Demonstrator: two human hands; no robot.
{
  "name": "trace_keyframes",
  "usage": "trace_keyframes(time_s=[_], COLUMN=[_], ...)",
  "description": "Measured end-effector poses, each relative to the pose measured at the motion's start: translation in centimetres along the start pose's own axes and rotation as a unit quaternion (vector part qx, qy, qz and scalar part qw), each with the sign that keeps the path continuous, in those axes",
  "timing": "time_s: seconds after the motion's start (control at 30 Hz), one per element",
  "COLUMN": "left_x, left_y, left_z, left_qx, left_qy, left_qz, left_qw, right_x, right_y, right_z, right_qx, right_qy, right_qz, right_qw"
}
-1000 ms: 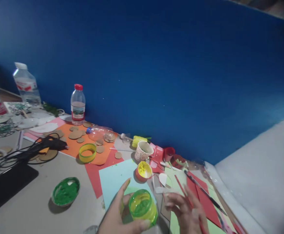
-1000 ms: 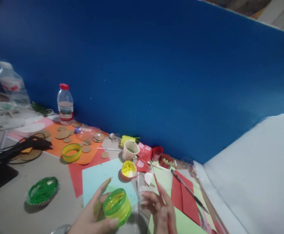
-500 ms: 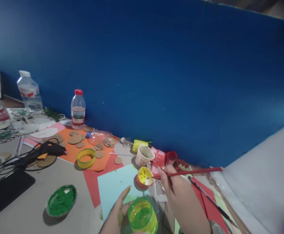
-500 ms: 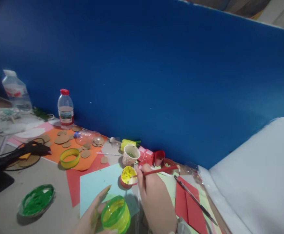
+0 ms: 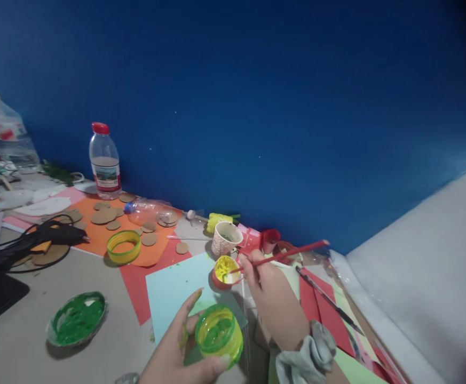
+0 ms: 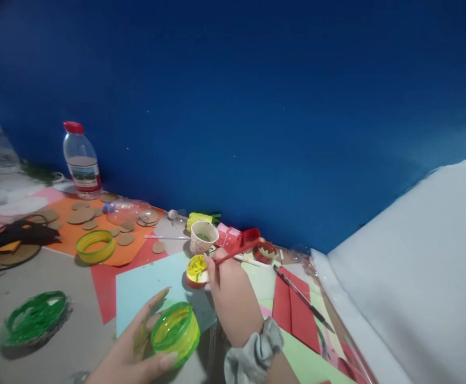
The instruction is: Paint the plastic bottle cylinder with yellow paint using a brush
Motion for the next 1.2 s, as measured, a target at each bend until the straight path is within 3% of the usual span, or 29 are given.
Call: trace_keyframes(time_s=[0.27, 0.5, 0.57, 0.67, 0.77, 0.93, 1.2], left_x=[0.3, -1.1, -1.7, -1.9, -1.9, -2.1, -2.3], left_y=[-0.3, 0.5, 0.8, 1.0, 0.7, 0.3, 1.0], left_z=[0.0, 1.0, 1.3, 1.4, 1.3, 1.3, 1.5], left_qx=[0.001, -0.049, -0.069, -0.078, -0.084, -0.097, -0.089], left_qy=[0.008, -0.021, -0.026, -0.03, -0.022, -0.031, -0.038], left_qz=[-0.008, -0.043, -0.055, -0.045, -0.038, -0.052, -0.023], left_qw=[1.0, 0.998, 0.996, 0.995, 0.995, 0.993, 0.995], right_x=[-0.1, -2.7, -4.9, -6.4, -6.5, -4.0, 2.0], right_y=[0.1, -4.0, -4.5, -3.4, -3.2, -4.1, -7.5], right_z=[-0.2, -0.4, -0.4, -0.8, -1.0, -0.5, 2.0], right_qx=[0.012, -0.076, -0.124, -0.107, -0.101, -0.082, -0.029], right_qy=[0.009, 0.116, 0.177, 0.213, 0.214, 0.187, 0.062], right_qz=[-0.009, -0.078, -0.266, -0.428, -0.452, -0.451, -0.245], right_qw=[1.0, 0.987, 0.939, 0.872, 0.86, 0.869, 0.967])
Point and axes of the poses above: each hand's wrist, its own z-axis away from the middle knuckle, its own y-axis out of the palm, x = y × z, the point moved 9 cm from there along -z, towards the middle knuckle, and after that the axes turned 12 degrees about z, right-handed, at the moved point
